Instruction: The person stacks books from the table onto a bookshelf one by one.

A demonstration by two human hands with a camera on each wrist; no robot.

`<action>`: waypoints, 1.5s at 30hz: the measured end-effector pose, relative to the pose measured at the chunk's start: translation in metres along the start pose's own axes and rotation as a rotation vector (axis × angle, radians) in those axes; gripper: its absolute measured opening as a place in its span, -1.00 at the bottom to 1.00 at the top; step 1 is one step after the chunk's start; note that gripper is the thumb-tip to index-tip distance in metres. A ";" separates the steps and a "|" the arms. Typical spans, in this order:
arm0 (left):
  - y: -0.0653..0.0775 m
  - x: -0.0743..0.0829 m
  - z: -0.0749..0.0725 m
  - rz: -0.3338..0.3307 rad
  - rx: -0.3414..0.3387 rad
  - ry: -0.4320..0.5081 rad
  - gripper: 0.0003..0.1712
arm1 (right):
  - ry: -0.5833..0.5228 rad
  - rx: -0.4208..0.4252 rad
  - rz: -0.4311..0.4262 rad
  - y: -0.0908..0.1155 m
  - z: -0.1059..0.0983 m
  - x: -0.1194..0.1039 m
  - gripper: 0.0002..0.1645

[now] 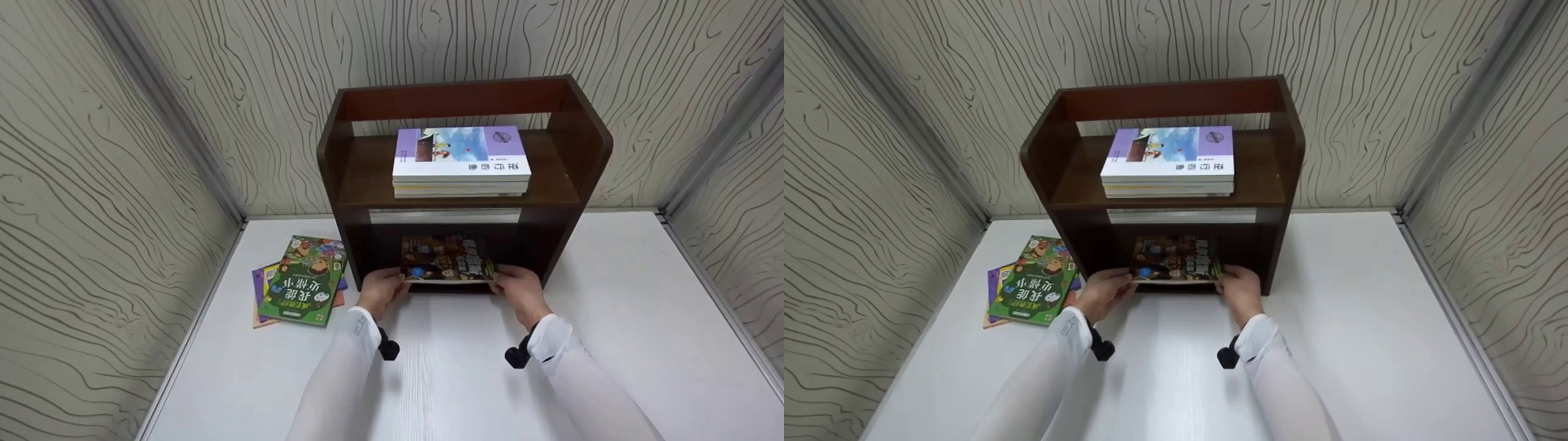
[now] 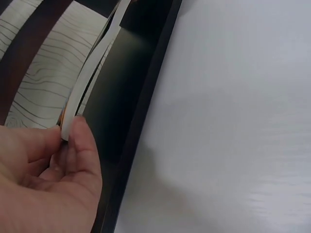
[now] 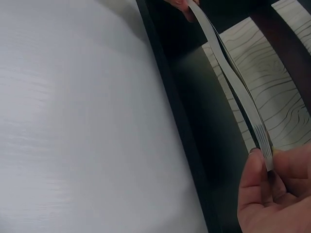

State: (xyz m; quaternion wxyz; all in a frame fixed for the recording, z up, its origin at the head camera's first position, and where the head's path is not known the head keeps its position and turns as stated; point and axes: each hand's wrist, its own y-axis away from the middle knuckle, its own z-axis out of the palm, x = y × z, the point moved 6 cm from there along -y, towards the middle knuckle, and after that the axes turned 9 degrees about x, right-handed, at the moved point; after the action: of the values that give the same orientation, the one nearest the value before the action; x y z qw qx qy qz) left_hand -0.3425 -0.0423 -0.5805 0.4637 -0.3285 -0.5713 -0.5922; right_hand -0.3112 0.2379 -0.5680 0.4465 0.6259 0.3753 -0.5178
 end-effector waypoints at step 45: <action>0.010 0.012 -0.005 0.415 0.059 -0.763 -0.29 | 0.514 0.034 -0.259 0.003 -0.003 -0.012 -0.37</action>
State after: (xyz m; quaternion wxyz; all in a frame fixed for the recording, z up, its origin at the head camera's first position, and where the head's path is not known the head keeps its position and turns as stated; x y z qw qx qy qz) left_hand -0.3363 -0.0484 -0.5667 0.3378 -0.6184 -0.6402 -0.3060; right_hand -0.3098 0.2396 -0.5551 0.2564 0.6910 0.5440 -0.4011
